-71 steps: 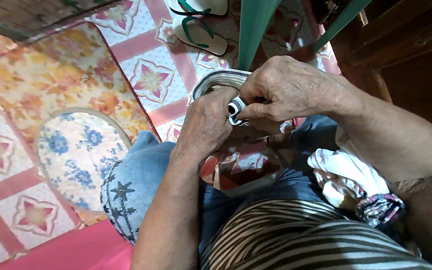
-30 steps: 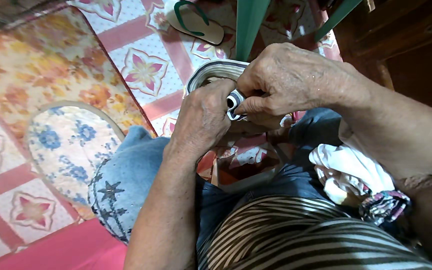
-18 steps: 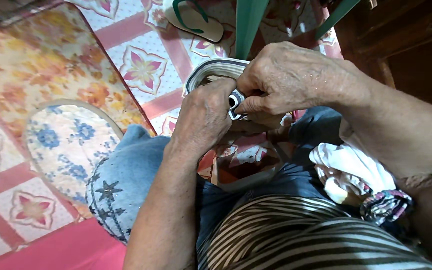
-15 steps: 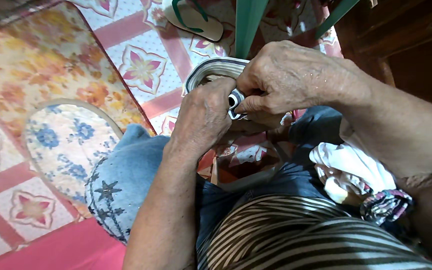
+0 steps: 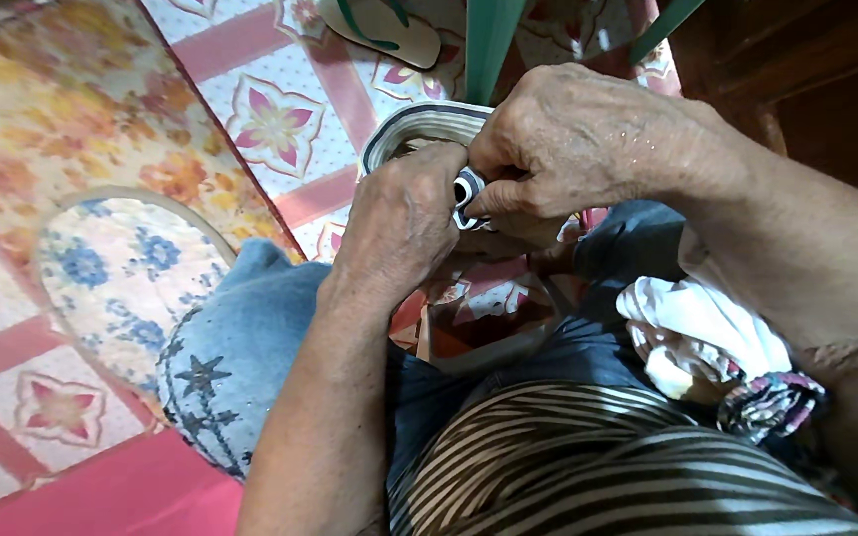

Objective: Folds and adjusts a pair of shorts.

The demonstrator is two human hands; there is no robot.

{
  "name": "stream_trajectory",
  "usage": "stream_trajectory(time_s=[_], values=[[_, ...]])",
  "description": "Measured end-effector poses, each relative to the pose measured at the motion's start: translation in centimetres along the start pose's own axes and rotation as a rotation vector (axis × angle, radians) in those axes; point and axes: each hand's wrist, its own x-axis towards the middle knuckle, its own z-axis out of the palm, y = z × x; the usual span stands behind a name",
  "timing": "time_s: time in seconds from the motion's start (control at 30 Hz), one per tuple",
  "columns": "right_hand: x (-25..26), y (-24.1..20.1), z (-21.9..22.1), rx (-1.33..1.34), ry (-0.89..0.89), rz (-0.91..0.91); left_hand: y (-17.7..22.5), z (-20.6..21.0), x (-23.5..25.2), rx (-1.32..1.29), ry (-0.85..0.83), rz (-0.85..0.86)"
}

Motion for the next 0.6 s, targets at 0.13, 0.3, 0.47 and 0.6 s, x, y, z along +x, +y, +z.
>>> stream_trajectory(time_s=[0.13, 0.3, 0.47, 0.6], values=[[0.01, 0.15, 0.07, 0.005, 0.012, -0.012, -0.01, 0.01, 0.07, 0.009, -0.009, -0.005], [0.06, 0.27, 0.16, 0.011, 0.010, -0.009, -0.11, 0.15, 0.11, 0.016, -0.010, 0.007], [0.13, 0.24, 0.09, 0.000, -0.012, 0.007, -0.03, 0.20, 0.09, 0.013, -0.014, -0.003], [0.13, 0.23, 0.09, -0.006, -0.010, 0.017, -0.10, 0.24, 0.13, 0.013, -0.013, -0.004]])
